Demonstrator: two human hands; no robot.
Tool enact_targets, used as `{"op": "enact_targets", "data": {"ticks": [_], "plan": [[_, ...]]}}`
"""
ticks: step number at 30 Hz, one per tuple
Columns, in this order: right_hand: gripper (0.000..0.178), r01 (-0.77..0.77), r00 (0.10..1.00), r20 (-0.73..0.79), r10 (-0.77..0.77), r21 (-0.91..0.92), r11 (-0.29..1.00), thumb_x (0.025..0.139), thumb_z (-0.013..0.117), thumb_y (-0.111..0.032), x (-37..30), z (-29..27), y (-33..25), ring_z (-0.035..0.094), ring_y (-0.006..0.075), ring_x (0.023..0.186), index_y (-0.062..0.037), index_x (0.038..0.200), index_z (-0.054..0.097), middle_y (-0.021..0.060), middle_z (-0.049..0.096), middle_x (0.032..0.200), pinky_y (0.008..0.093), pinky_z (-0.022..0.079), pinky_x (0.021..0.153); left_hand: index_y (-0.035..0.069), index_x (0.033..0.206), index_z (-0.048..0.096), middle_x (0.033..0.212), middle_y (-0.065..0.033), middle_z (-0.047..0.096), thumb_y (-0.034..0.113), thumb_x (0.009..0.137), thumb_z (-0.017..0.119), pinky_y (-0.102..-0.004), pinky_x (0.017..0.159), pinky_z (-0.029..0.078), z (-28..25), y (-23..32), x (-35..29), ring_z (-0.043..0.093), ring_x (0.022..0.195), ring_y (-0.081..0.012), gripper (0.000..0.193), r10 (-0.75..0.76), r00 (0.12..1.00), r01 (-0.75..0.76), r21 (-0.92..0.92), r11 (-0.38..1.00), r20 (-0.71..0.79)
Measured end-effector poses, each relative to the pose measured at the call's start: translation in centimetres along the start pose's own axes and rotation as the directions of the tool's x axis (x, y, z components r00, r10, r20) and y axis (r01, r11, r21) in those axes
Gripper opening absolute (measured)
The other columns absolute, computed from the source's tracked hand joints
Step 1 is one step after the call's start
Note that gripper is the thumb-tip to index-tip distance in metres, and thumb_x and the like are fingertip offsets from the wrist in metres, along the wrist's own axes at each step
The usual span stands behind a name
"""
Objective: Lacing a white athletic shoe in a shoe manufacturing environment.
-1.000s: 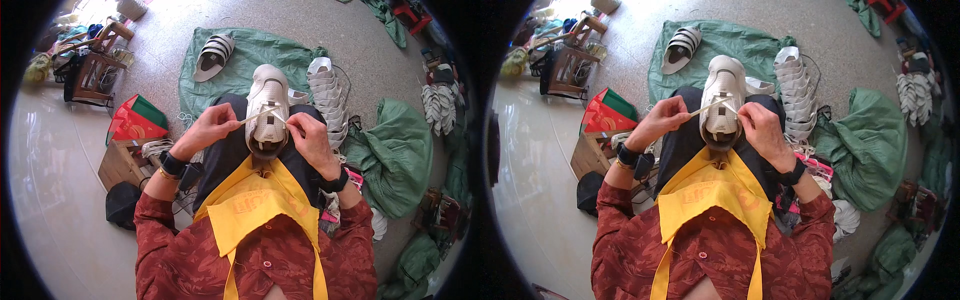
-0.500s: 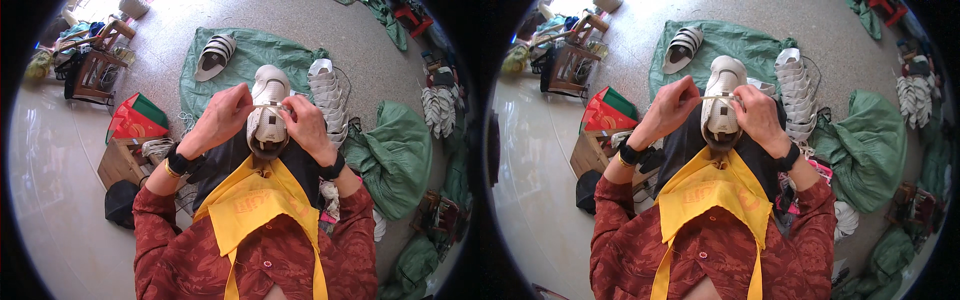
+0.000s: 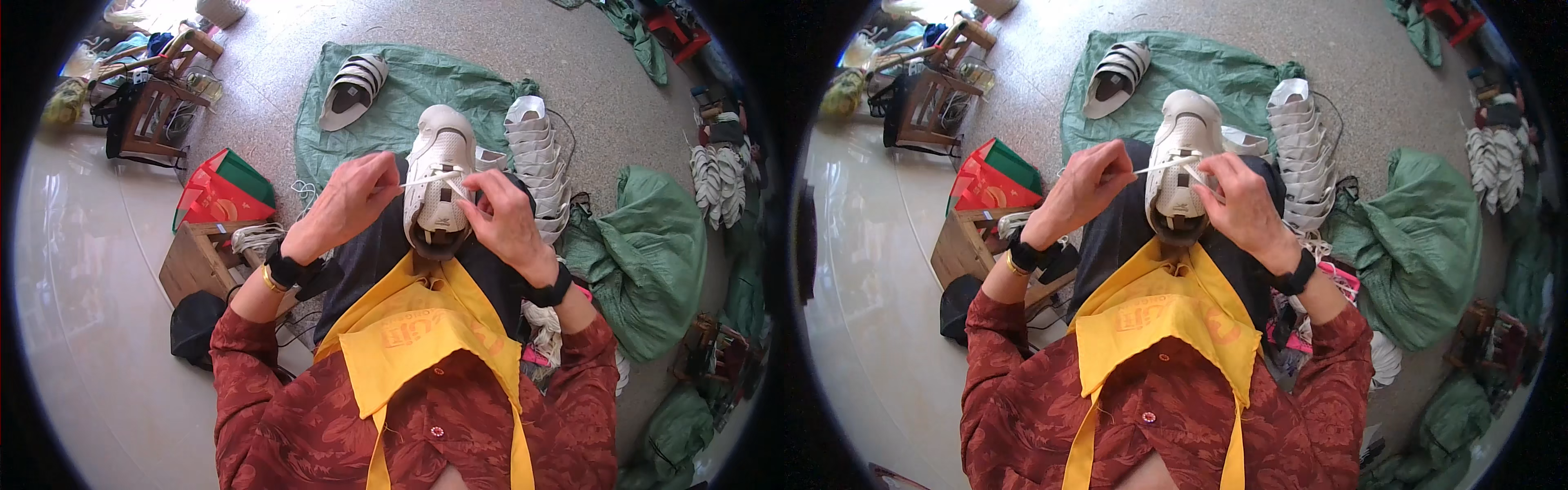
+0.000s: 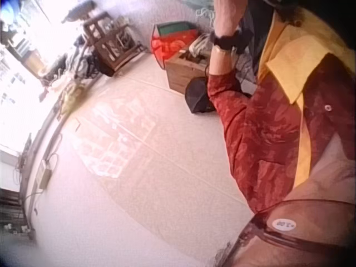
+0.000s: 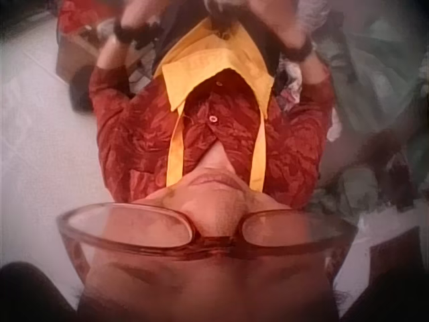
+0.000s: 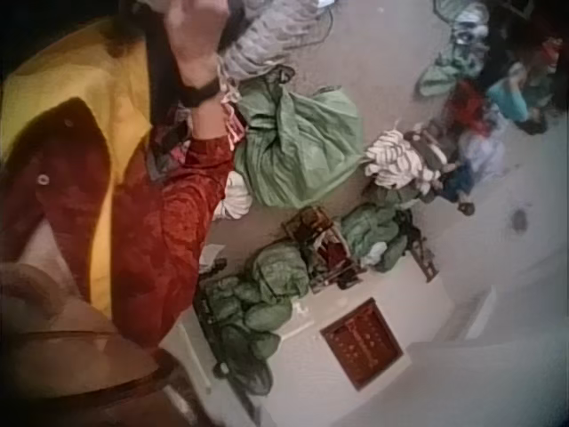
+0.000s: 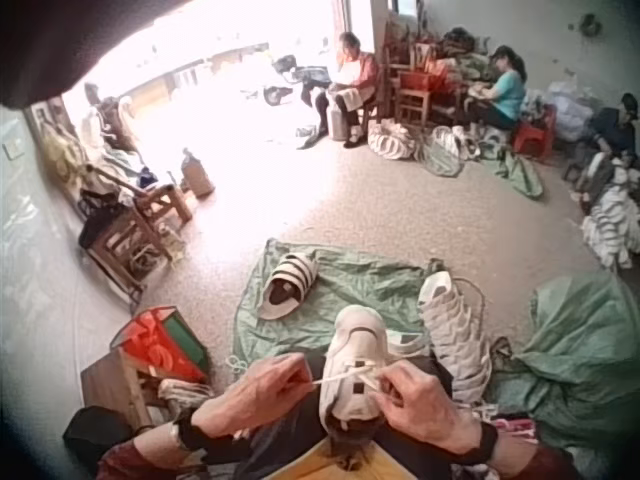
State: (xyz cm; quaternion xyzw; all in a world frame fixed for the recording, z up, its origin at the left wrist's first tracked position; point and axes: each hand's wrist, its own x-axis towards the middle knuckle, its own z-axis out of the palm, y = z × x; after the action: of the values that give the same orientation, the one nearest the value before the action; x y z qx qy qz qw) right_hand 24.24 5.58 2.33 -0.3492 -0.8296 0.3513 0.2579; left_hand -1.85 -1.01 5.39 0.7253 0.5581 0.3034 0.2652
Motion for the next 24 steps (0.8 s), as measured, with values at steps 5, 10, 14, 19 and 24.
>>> {"op": "enact_targets", "data": {"ticks": [5, 10, 14, 19, 24], "plan": [[0.014, 0.23, 0.971, -0.025, -0.238, -0.176, 0.957, 0.089, 0.068, 0.0, -1.5, -0.4, 1.3, 0.066, 0.0359, 0.08, -0.0017, 0.102, 0.063, 0.0149, 0.063, 0.091, 0.0422, 0.054, 0.069, -0.001, 0.091, 0.053, 0.082, -0.0171, 0.057, 0.003, 0.089, 0.067, -0.0435, 0.065, 0.047, 0.5, -0.8, -1.8, 0.06, 0.074, -0.0379, 0.015, -0.037, 0.999, 0.033, 0.103, 0.994, 0.039], [0.009, 0.101, 0.984, -0.12, -0.133, -0.241, 0.965, 0.09, 0.067, 0.001, -1.5, -2.4, 2.7, 0.067, 0.0354, 0.081, -0.0019, 0.099, 0.066, 0.0147, 0.065, 0.089, 0.042, 0.054, 0.07, -0.001, 0.09, 0.052, 0.082, -0.0166, 0.056, 0.004, 0.09, 0.066, -0.0435, 0.065, 0.047, -0.2, -0.4, -1.9, 0.06, 0.075, -0.0391, 0.014, -0.03, 0.999, 0.036, 0.164, 0.986, -0.039], [0.007, -0.001, 0.993, -0.113, -0.019, -0.175, 0.985, 0.09, 0.069, -0.001, -3.9, -3.8, 3.0, 0.069, 0.0344, 0.082, -0.0013, 0.097, 0.068, 0.0151, 0.068, 0.089, 0.0404, 0.054, 0.071, 0.0, 0.088, 0.052, 0.083, -0.0153, 0.056, 0.002, 0.088, 0.067, -0.0425, 0.067, 0.048, -1.0, -1.5, -3.5, 0.06, 0.076, -0.0373, 0.015, -0.082, 0.996, 0.085, 0.19, 0.978, -0.021], [0.011, -0.112, 0.984, -0.163, 0.079, -0.207, 0.972, 0.087, 0.069, 0.003, -7.7, -7.7, 6.4, 0.07, 0.0302, 0.082, -0.0013, 0.097, 0.071, 0.0136, 0.071, 0.092, 0.0365, 0.054, 0.073, 0.001, 0.088, 0.054, 0.095, -0.0152, 0.057, 0.002, 0.083, 0.068, -0.0456, 0.08, 0.048, -2.5, -3.3, -6.6, 0.058, 0.095, -0.0368, 0.015, -0.147, 0.985, 0.167, 0.274, 0.947, -0.09], [0.009, -0.218, 0.958, -0.251, 0.141, -0.313, 0.924, 0.088, 0.069, 0.0, -11.6, -11.4, 10.0, 0.07, 0.03, 0.084, -0.0011, 0.096, 0.072, 0.0139, 0.072, 0.092, 0.0371, 0.053, 0.076, 0.002, 0.088, 0.056, 0.099, -0.0147, 0.054, 0.0, 0.079, 0.071, -0.044, 0.086, 0.047, -5.5, -5.5, -8.8, 0.054, 0.103, -0.0356, 0.018, -0.134, 0.971, 0.208, 0.428, 0.879, -0.196]]}}
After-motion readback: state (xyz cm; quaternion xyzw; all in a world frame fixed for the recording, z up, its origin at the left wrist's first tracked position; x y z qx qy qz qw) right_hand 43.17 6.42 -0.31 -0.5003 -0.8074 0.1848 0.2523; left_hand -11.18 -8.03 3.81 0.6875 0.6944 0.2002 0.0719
